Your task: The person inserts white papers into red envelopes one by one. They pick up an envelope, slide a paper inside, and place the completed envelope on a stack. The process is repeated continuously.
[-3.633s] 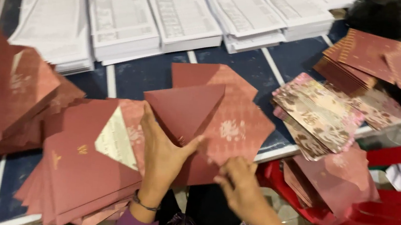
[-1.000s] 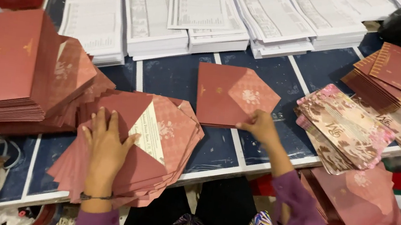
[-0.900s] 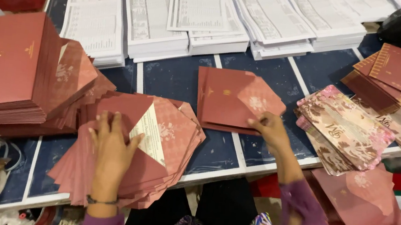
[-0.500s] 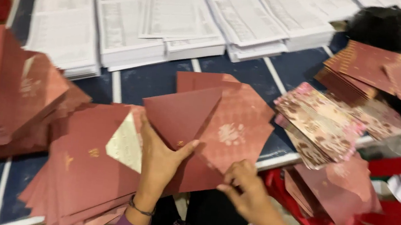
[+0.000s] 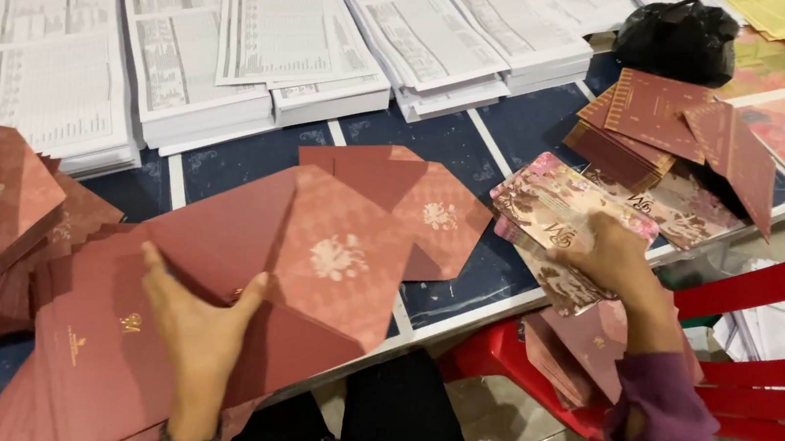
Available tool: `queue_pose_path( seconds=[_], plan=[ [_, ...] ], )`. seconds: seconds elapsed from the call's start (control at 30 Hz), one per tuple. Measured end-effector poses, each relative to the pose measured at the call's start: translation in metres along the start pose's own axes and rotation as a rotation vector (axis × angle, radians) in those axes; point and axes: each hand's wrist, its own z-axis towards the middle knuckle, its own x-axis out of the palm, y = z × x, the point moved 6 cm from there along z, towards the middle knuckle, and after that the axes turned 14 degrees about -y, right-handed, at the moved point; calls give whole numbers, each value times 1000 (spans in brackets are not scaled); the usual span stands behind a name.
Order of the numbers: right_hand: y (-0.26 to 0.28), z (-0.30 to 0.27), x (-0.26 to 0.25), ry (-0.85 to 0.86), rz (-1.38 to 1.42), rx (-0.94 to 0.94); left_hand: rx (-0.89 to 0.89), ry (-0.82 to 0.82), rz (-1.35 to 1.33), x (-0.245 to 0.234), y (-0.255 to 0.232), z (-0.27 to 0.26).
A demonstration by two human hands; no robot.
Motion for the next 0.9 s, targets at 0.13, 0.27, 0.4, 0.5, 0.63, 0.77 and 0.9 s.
queue_pose_path(
  seconds=[0.13,0.27,0.4,0.5,0.63,0.77,0.9],
  plan=[
    [-12,18,10,-14,-86,-102,-25,-28,48,-6,3,5],
    [-9,26,8,52,-154,-172,-88,10,28,-3,4,5],
    [13,6,-20,106,77,-137,-27,-3,-1,5,10,1],
    [6,-6,-34,-155,15,-246,2,-6,-172,12,7,-9],
    [-61,-22,-18,-919,-300,-565,-10,58,-185,19,-5,-20],
    [65,-145,-75,-932,491,-470,103,110,-142,25,-32,-30],
    [99,-159,-20,-667,920,-190,95,161,-152,39,-32,-33]
  ],
)
